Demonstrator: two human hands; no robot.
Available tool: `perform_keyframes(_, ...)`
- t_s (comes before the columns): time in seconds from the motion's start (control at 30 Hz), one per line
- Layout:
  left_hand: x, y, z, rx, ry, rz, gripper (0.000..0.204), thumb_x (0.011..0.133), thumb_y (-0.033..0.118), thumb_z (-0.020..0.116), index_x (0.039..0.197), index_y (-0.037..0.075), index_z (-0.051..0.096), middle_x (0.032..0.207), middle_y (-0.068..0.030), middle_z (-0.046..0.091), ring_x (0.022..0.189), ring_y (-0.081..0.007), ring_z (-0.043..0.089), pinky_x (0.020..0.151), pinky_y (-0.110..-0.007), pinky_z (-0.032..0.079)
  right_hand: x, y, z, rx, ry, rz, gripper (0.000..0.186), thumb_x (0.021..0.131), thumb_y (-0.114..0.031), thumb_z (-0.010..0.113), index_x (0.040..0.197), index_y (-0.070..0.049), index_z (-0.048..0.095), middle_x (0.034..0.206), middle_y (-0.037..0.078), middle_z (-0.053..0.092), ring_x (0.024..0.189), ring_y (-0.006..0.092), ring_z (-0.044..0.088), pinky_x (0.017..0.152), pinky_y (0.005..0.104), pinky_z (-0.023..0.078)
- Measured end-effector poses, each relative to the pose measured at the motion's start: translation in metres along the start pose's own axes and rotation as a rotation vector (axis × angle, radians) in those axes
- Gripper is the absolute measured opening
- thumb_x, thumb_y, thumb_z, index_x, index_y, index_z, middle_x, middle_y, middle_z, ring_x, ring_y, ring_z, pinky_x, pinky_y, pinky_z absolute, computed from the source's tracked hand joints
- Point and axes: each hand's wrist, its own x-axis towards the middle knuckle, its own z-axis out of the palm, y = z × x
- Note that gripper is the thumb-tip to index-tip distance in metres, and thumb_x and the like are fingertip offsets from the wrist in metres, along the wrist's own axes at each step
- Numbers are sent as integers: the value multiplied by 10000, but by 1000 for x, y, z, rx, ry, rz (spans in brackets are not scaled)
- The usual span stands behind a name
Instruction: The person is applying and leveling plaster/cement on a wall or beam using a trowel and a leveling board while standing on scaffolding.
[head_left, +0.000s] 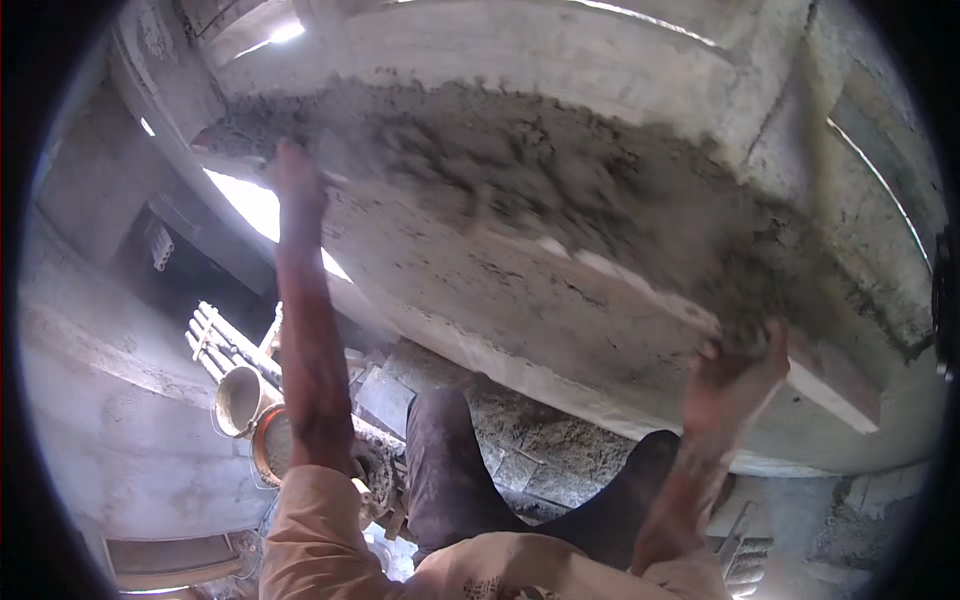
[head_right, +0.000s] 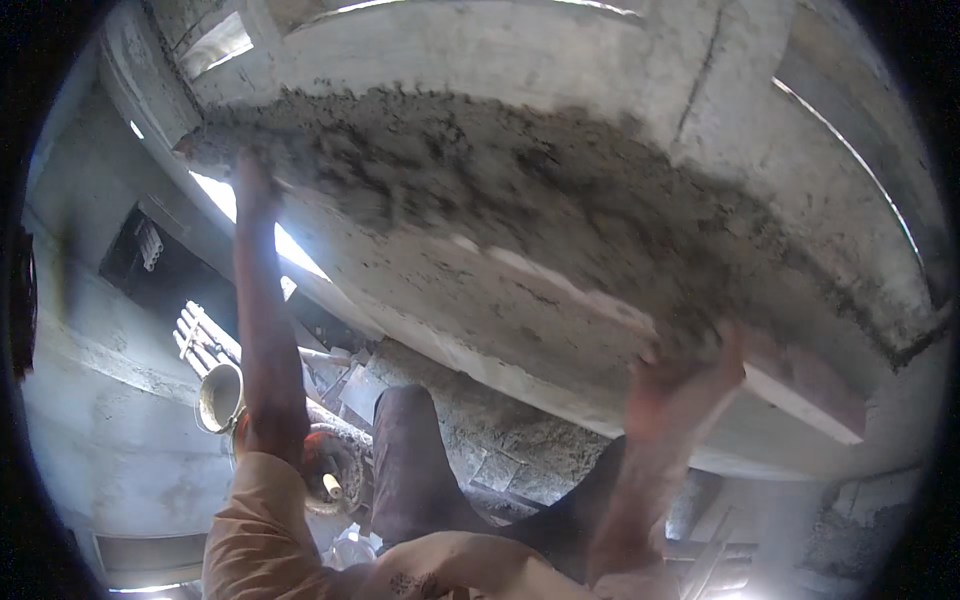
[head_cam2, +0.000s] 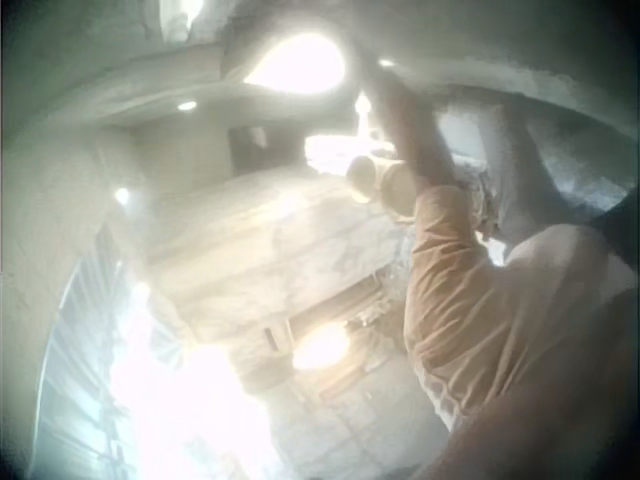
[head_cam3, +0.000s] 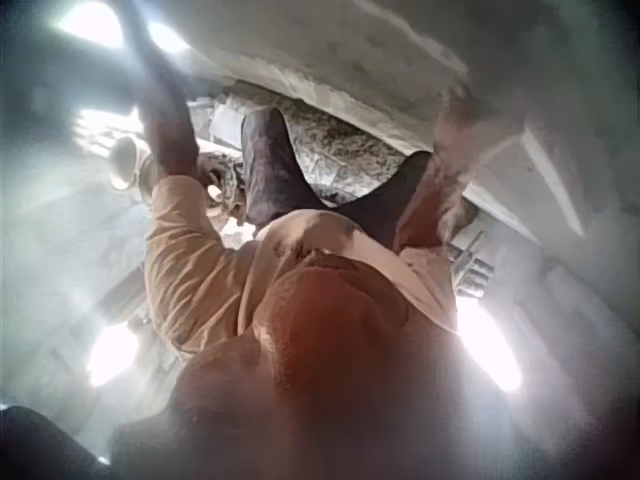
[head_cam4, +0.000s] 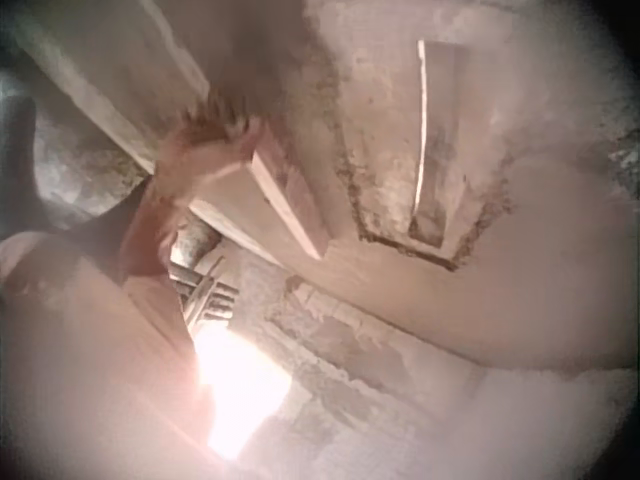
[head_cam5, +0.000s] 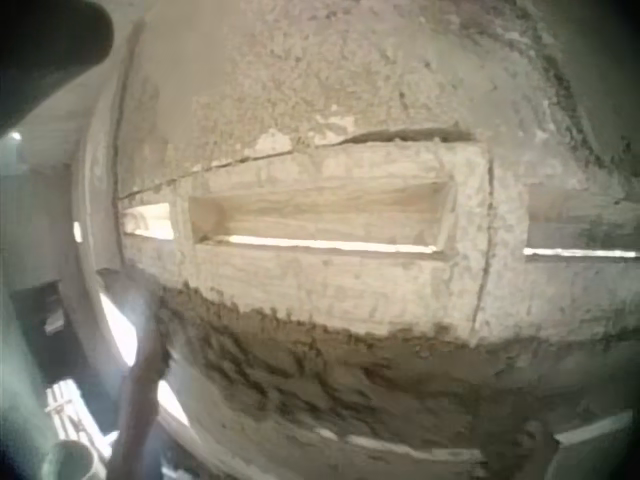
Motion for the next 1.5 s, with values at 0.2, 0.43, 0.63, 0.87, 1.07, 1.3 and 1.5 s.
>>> perform_keyframes(0.2, -44, 82, 0, -1093, -95, -522, 218, 956, 196, 518, 1070, 13, 549, 931, -98, 570, 834, -248, 586, 691, -416, 493, 31, 0, -58, -160, -135, -37, 436, 932, -317, 557, 1271, -48, 510, 1215, 144, 527, 1049, 223, 609, 647, 365, 574)
perform_keyframes(0.43, -194, 158, -3, -738, -90, -577, 495, 1047, 294, 456, 1405, -46, 432, 1184, -82, 542, 938, -120, 521, 706, -328, 474, 97, 9, -222, 13, 44, -25, 304, 870, -279, 666, 1107, -100, 604, 1043, 42, 636, 855, 172, 567, 709, 327, 479)
perform_keyframes(0.63, -198, 157, 5, -976, -99, -539, 532, 1065, 364, 381, 1266, -99, 550, 1130, -164, 600, 969, -147, 549, 794, -373, 481, 96, 18, -231, -322, -31, -203, 281, 939, -336, 621, 1076, -91, 617, 864, 43, 646, 681, 161, 549, 561, 272, 438)
perform_keyframes(0.87, -38, 40, 0, -708, 120, 236, 279, 999, 238, 504, 966, -19, 609, 874, -63, 572, 794, -186, 525, 698, -367, 454, 28, 17, -75, -18, 55, -70, 233, 928, -329, 634, 1042, -126, 621, 841, 1, 648, 616, 142, 551, 483, 280, 423)
perform_keyframes(1.07, 83, -17, -12, -684, -129, 113, 245, 942, 212, 549, 1053, -2, 596, 902, -92, 594, 845, -264, 587, 714, -419, 493, 1, 12, 0, 39, -46, 37, 294, 920, -357, 649, 1077, -112, 603, 912, 39, 659, 611, 175, 598, 509, 274, 469)
perform_keyframes(1.3, -46, 65, 49, -863, -160, -531, 354, 1020, 246, 462, 1271, 22, 572, 1113, -99, 599, 914, -180, 577, 769, -332, 496, 40, 18, -67, -72, 31, 5, 249, 942, -299, 574, 1063, -82, 602, 855, 80, 684, 541, 211, 613, 469, 308, 492)
perform_keyframes(1.5, -181, 108, 36, -916, -49, -302, 455, 968, 187, 498, 1384, 5, 471, 1293, -151, 556, 1086, -228, 556, 913, -373, 475, 70, 6, -178, 31, -95, 43, 216, 926, -285, 587, 1057, -114, 608, 885, 50, 677, 641, 181, 611, 495, 300, 450)
